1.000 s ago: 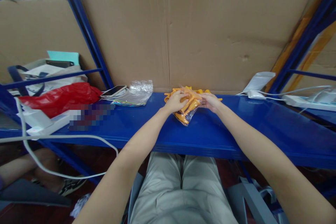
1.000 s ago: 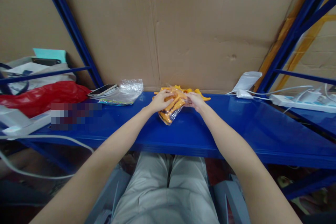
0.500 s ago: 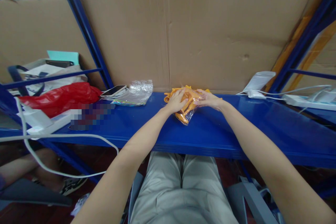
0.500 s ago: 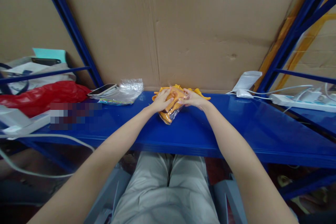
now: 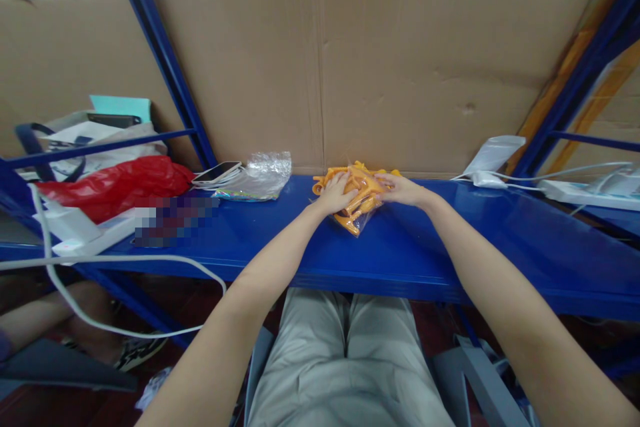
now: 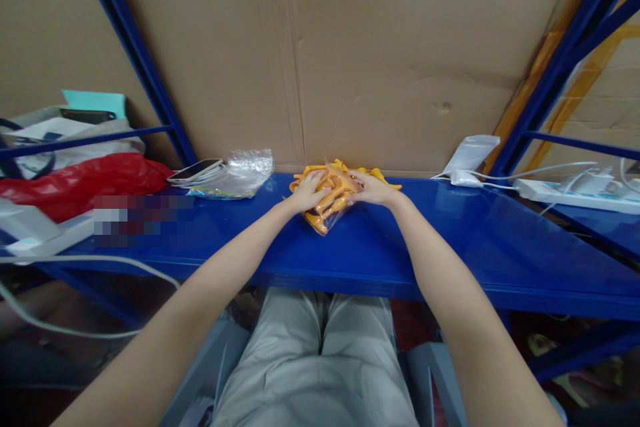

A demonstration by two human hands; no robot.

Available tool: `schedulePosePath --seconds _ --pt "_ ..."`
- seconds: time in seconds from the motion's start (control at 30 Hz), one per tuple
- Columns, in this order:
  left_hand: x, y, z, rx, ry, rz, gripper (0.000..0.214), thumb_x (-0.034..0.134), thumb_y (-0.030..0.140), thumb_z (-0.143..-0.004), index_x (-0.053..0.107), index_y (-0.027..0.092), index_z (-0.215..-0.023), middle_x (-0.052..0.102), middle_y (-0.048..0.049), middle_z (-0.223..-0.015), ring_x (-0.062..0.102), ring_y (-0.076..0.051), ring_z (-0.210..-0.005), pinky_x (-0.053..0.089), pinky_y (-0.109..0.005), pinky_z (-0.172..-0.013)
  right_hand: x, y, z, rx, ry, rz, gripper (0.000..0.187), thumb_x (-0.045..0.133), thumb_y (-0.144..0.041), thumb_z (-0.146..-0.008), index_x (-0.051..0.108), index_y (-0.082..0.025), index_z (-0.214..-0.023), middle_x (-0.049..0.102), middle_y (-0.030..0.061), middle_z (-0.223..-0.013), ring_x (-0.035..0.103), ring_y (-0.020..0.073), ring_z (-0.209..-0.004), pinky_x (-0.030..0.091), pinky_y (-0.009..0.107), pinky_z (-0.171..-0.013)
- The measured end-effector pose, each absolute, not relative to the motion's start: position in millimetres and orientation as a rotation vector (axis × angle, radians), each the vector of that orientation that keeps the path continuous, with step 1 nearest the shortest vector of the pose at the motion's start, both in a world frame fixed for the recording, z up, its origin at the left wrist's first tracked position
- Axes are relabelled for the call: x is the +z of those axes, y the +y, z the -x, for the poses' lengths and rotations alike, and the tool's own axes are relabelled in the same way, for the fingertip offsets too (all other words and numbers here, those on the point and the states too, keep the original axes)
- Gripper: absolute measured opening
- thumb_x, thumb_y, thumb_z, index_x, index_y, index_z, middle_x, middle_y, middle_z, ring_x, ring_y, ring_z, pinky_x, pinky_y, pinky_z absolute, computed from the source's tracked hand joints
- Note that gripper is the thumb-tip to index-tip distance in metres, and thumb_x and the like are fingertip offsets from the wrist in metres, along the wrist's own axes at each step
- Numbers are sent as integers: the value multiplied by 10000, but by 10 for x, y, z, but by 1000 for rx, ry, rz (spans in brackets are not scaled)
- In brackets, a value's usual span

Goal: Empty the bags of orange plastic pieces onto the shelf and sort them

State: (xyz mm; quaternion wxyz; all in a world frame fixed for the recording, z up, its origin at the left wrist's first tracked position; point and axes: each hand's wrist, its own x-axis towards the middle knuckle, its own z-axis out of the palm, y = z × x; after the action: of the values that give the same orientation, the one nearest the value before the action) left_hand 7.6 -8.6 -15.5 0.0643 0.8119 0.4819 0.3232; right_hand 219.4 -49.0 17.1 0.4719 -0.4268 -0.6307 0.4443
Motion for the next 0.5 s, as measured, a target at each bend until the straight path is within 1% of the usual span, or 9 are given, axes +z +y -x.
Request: schedulePosePath --seconds 0.07,0.13,0.17,0.2,0.27,0.4,0.5 --pt "-161 -81 -81 1003 1449 -2429 667 580 476 -844 459 179 -1428 427 -180 -1524 352 -329 -1442 307 -516 -1154 175 -466 -2209 1071 -1521 1121 421 800 14 -572 739 -181 -941 735 3 -888 681 152 -824 560 348 -869" --pt "-160 -80 -80 1043 1468 -2379 641 601 459 -835 487 167 -1394 454 -190 -1502 389 -326 -1422 325 -494 -1146 178 -450 -2204 1047 -1473 1216 162 742 -57 -715 743 -159 -840 700 -11 -699 638 127 -619 576 308 -707" --pt "-155 -81 -74 1061 1485 -2339 621 608 452 -833 504 160 -1371 476 -193 -1484 413 -322 -1407 336 -478 -1141 181 -449 -2193 1033 -1431 1255 80 706 -81 -767 735 -153 -788 673 -14 -625 607 120 -545 564 286 -629" --pt "-148 -82 -64 1080 1504 -2290 597 611 448 -832 524 155 -1345 506 -194 -1459 444 -316 -1386 349 -460 -1132 185 -454 -2178 1020 -1380 1281 89 680 -98 -802 722 -148 -742 649 -15 -573 584 117 -497 547 270 -570" --pt "-127 -80 -29 1113 1532 -2178 528 607 446 -836 574 150 -1271 590 -182 -1374 521 -301 -1319 388 -422 -1096 198 -478 -2144 1017 -1273 1289 134 660 -124 -832 694 -143 -704 634 -4 -540 571 121 -466 529 265 -516" --pt "-86 -59 69 1125 1540 -1993 358 608 459 -832 671 180 -1046 741 -119 -1093 658 -267 -1107 475 -362 -958 242 -545 -2089 1080 -1110 1258 97 608 -135 -863 670 -122 -789 673 36 -596 607 138 -511 555 296 -554" --pt "-80 -41 125 1114 1466 -1880 290 638 476 -808 691 191 -829 756 -76 -824 701 -256 -892 515 -331 -810 279 -577 -2079 1160 -996 1229 127 537 -115 -875 648 -130 -816 668 37 -605 601 137 -503 544 276 -545"
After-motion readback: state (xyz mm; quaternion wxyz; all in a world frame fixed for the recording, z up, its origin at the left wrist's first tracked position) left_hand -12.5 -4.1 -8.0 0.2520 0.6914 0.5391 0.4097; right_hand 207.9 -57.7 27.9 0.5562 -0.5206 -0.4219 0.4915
